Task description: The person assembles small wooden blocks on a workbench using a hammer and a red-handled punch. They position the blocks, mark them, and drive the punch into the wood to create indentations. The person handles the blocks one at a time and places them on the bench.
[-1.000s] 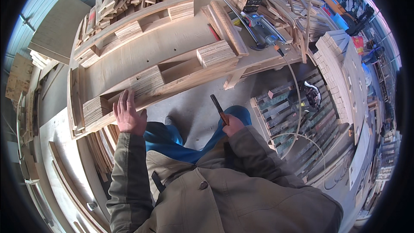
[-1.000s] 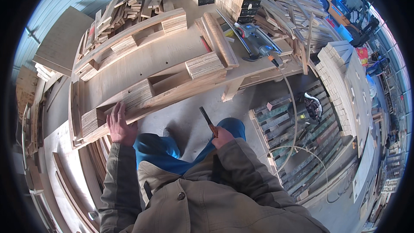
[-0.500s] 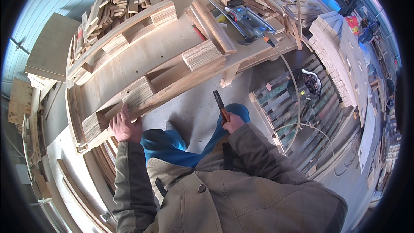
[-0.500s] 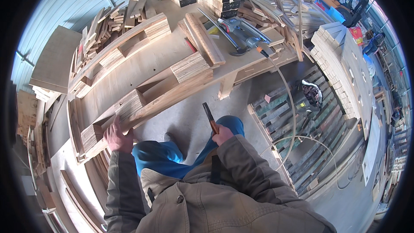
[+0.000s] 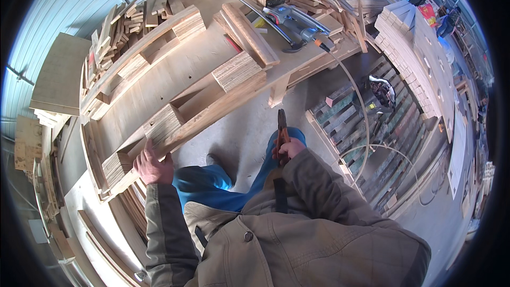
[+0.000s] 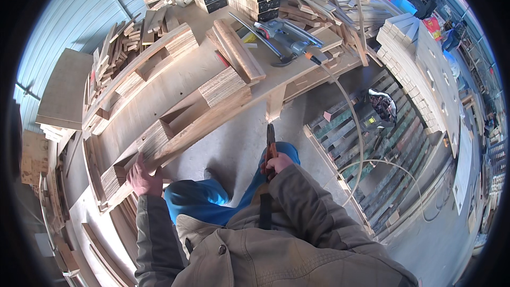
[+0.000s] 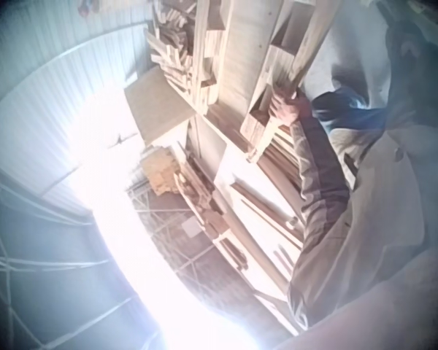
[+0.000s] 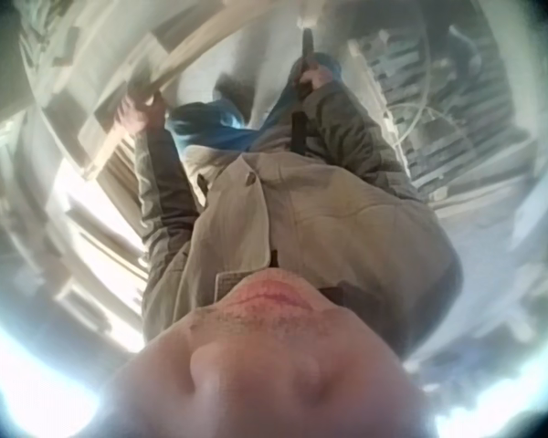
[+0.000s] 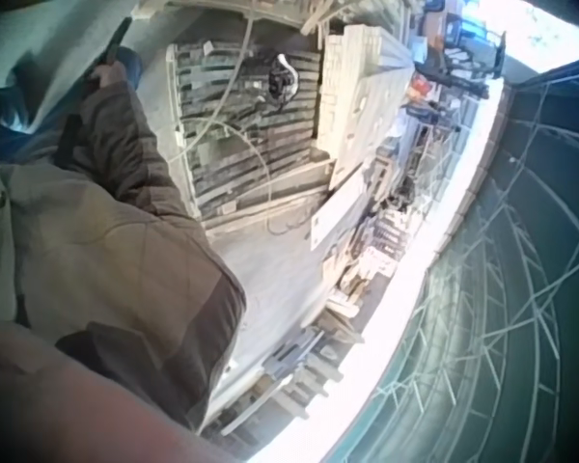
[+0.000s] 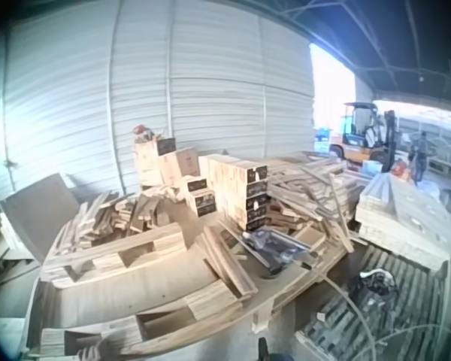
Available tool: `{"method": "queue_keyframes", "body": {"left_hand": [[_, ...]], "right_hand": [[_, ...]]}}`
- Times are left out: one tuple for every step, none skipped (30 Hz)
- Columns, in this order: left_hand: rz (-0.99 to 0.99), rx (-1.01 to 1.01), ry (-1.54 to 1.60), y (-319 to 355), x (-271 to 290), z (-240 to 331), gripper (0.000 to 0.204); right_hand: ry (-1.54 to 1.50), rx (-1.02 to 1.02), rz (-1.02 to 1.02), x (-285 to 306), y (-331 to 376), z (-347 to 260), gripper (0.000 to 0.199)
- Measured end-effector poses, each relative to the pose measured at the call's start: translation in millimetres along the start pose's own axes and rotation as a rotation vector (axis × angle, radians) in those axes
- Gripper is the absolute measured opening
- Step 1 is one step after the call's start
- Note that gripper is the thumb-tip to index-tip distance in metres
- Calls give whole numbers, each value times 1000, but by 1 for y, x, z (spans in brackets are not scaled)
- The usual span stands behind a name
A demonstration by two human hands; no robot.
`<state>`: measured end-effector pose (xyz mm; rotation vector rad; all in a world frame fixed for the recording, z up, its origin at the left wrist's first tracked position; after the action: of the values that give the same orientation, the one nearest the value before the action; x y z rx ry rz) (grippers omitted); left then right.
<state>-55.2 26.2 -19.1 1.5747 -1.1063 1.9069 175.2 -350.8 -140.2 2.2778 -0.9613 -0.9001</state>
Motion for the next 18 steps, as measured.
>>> {"method": "queue_keyframes", "body": {"left_hand": [[5,-1,1,0,0,1,87],[-8,6,-2,0,1,1,86],[-18,13,-7,0,2,2,86],[-27,22,-11,-1,3,2,86],[-65,50,-1,-1,3,2,87],[-103,78,10,0,3,1,89],[-139,101,29,0,3,1,90],[-132,100,19,0,3,2,90],[-123,95,19,0,3,2,90],[-117,89,25,0,2,2,90],[-109,85,20,0,2,2,90],[-104,81,21,0,1,1,90],[-108,83,29,1,0,1,90],[-94,73,23,1,0,1,90],[-88,69,23,1,0,0,90],[-92,68,30,1,0,0,90],[-87,67,23,1,0,0,90],[-90,70,23,1,0,0,89]], "right_hand": [[-46,-14,6,2,-1,1,44],[-58,-12,1,4,-2,1,45],[-76,-13,-4,5,-3,1,45],[-92,-13,-9,7,-4,0,45],[-99,-12,-12,8,-5,0,45],[-106,-12,-14,10,-6,0,45],[-104,-18,-6,11,-7,1,45],[-117,-12,-18,11,-7,1,45],[-120,-12,-20,12,-7,1,45],[-113,-22,-8,12,-7,1,46],[-123,-15,-19,12,-7,1,46],[-122,-17,-15,12,-7,1,46],[-120,-19,-11,12,-7,1,46],[-119,-19,-11,12,-6,1,46],[-118,-20,-10,12,-6,1,47],[-114,-21,-11,12,-6,1,47],[-119,-18,-13,12,-6,1,47],[-121,-17,-16,12,-6,0,47]]}}
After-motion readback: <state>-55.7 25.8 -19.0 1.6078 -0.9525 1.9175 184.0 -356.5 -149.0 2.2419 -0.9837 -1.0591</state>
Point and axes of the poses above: each hand's wrist, its own y-axis away from the middle knuckle, its own x-axis out of the back of the hand, z = x × y, the point moved 2 cm from there along -y, towards the middle knuckle, and after that the axes turned 12 degrees about -z, right-handed, at the moved point
